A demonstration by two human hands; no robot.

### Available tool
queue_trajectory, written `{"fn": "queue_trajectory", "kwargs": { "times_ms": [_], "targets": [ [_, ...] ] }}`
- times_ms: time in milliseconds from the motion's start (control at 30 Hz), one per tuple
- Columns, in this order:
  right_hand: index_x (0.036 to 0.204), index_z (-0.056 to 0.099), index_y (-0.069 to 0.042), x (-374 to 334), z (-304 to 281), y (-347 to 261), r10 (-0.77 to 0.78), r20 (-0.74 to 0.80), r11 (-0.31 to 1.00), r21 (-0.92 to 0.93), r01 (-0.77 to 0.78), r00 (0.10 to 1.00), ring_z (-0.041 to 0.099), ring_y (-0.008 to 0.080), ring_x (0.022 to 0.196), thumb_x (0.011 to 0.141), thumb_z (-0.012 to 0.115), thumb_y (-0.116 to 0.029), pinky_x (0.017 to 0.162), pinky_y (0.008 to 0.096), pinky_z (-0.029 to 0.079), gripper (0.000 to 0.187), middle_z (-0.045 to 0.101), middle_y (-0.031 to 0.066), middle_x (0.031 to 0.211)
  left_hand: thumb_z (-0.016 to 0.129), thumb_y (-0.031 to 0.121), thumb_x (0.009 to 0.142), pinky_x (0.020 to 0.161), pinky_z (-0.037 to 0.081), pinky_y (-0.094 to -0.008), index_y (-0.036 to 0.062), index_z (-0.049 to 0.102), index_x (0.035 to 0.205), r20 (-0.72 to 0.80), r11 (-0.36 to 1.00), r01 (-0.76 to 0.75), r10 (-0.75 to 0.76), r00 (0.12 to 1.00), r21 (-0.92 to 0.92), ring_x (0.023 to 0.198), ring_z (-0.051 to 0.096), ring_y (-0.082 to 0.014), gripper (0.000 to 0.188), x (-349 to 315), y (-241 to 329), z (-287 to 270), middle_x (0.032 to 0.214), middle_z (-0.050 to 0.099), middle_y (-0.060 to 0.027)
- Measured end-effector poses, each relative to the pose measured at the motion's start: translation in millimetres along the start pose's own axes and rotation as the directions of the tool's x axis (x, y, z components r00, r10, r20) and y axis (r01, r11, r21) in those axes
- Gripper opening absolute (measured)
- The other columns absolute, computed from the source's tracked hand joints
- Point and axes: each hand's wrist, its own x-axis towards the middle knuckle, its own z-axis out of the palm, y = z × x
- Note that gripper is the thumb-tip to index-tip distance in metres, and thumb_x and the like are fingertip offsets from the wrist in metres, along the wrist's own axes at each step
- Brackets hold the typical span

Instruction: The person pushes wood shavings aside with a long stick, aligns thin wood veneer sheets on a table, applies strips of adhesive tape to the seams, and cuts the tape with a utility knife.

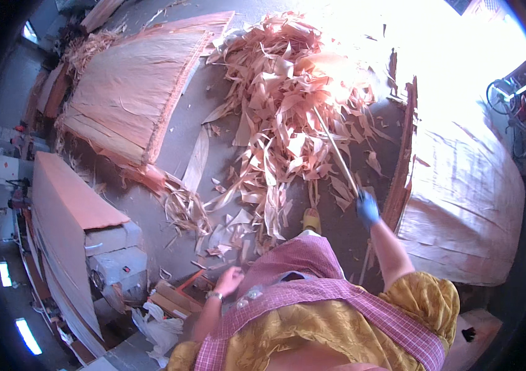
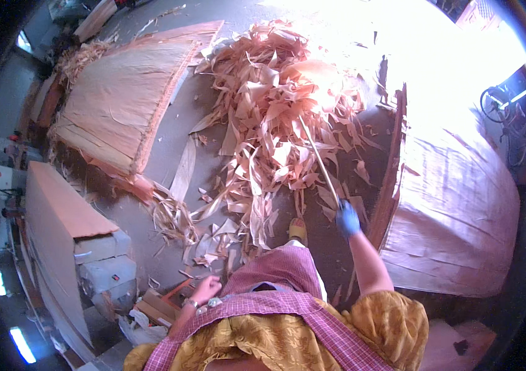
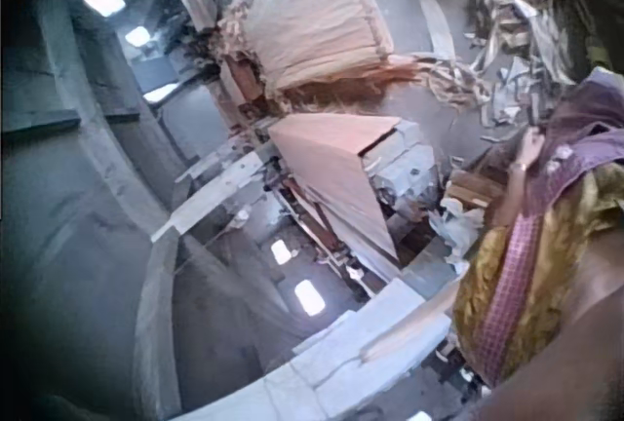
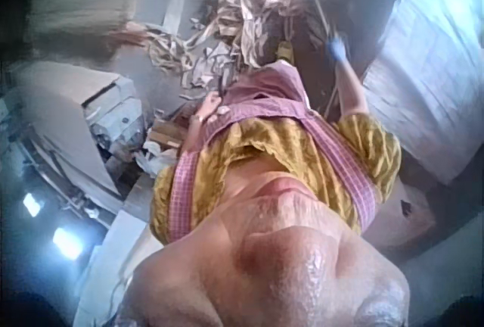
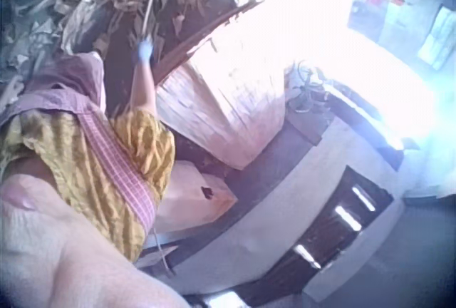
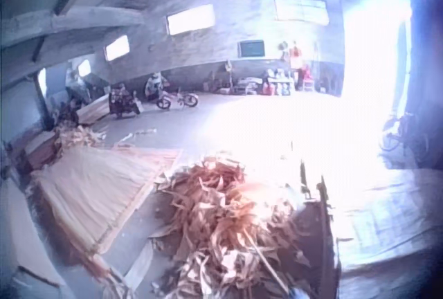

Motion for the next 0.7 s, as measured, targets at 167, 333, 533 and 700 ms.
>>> {"fn": "queue_trajectory", "kwargs": {
  "times_ms": [167, 333, 533, 700],
  "targets": [
    [0.095, 0.066, -0.013, -243, -117, 14, 0.565, 0.119, 0.801, -0.318, -0.507, 0.817, 0.063, 0.0412, 0.086, 0.090, 0.054, -0.028, 0.074, 0.0520, 0.048, 0.020, 0.066, 0.0204, 0.089, 0.065, 0.020, 0.089, 0.085, 0.051, -0.0347, 0.0034, 0.057, 0.119, -0.084, 0.960, -0.169, 0.154, 0.985, -0.223, 0.094, 0.065, -0.0208, 0.035, 50, 120, -22, 0.101, 0.068, -0.0117],
    [0.097, 0.068, -0.017, -326, -227, 10, 0.404, 0.117, 0.844, -0.429, -0.321, 0.907, 0.064, 0.0400, 0.076, 0.085, 0.063, -0.026, 0.065, 0.0490, 0.051, 0.016, 0.067, 0.0167, 0.080, 0.065, 0.023, 0.090, 0.081, 0.052, -0.0306, 0.0033, 0.059, 0.116, -0.028, 0.964, -0.170, 0.168, 0.985, -0.206, 0.092, 0.064, -0.0158, 0.033, 121, 80, 11, 0.102, 0.068, -0.0081],
    [0.089, 0.067, -0.015, -176, -194, -59, 0.032, 0.520, 0.859, -0.451, 0.243, 0.853, 0.063, 0.0391, 0.067, 0.085, 0.062, -0.029, 0.058, 0.0505, 0.049, 0.016, 0.064, 0.0173, 0.074, 0.065, 0.026, 0.088, 0.084, 0.052, -0.0341, 0.0031, 0.060, 0.112, 0.006, 0.980, -0.038, 0.040, 0.999, -0.196, 0.096, 0.066, -0.0224, 0.034, 108, 42, 39, 0.105, 0.069, -0.0134],
    [0.088, 0.064, -0.019, -41, -104, -37, -0.188, 0.778, 0.662, -0.351, 0.663, 0.599, 0.067, 0.0359, 0.068, 0.089, 0.052, -0.045, 0.059, 0.0502, 0.051, 0.029, 0.068, 0.0132, 0.075, 0.065, 0.030, 0.086, 0.084, 0.052, -0.0362, 0.0042, 0.062, 0.111, -0.080, 0.967, 0.076, -0.098, 0.992, -0.245, 0.095, 0.067, -0.0248, 0.036, 76, 24, 23, 0.102, 0.070, -0.0148]
  ]
}}
